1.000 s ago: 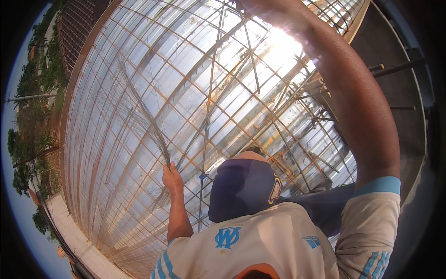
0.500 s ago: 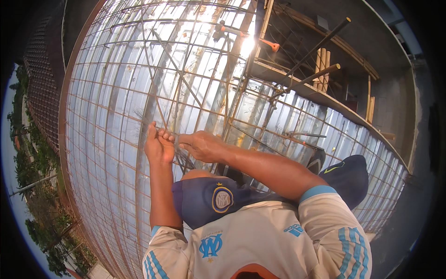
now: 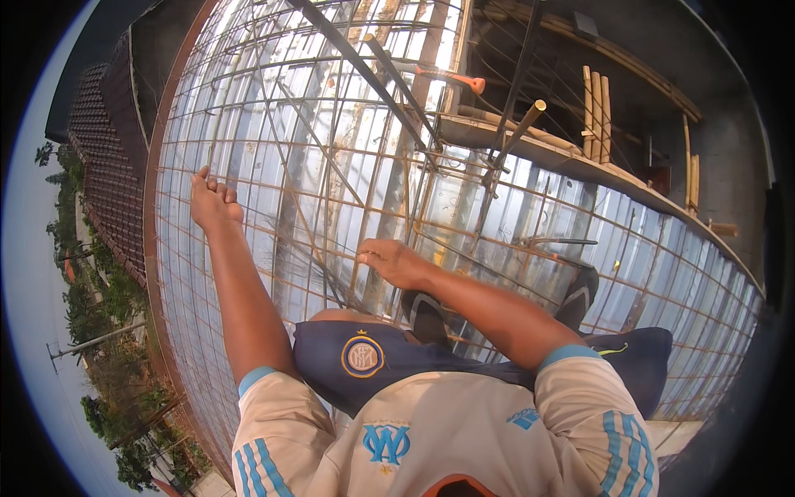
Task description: The person ties metal scaffolding poles together using wire and pliers. They wrap the wire around the poles, twist it to secure the connection, and cut the excess wire.
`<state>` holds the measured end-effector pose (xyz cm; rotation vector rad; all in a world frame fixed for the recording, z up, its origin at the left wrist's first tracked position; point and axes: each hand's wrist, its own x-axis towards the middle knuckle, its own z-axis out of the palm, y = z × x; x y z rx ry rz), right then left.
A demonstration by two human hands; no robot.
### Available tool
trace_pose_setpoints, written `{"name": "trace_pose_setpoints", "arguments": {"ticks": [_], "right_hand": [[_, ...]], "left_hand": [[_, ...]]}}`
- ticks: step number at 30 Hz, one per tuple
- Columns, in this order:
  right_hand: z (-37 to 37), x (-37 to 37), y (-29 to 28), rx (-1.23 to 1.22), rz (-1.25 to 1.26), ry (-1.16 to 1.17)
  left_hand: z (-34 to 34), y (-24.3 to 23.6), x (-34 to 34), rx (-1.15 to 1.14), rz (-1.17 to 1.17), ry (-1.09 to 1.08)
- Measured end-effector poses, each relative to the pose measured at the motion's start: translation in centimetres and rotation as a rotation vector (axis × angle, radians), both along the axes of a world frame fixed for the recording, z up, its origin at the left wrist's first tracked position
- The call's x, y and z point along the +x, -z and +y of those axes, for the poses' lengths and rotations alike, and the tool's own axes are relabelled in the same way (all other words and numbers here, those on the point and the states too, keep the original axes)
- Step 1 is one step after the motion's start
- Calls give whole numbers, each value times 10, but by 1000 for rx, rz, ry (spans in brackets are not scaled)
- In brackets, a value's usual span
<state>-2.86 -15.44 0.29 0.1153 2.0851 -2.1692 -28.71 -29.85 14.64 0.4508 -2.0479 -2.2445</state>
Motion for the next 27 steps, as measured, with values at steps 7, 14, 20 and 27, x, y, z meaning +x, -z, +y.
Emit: {"name": "trace_pose_setpoints", "arguments": {"ticks": [7, 14, 20, 27], "right_hand": [[49, 25, 43, -166, -465, -334], [79, -14, -10, 141, -87, -191], [71, -50, -89, -535, -11, 62], [61, -54, -83, -435, -80, 152]], "left_hand": [[37, -14, 32, 105, 3, 208], [35, -11, 75, -415, -91, 855], [-8, 8, 139, -466, -338, 1049], [-64, 24, 174, -471, -509, 992]]}}
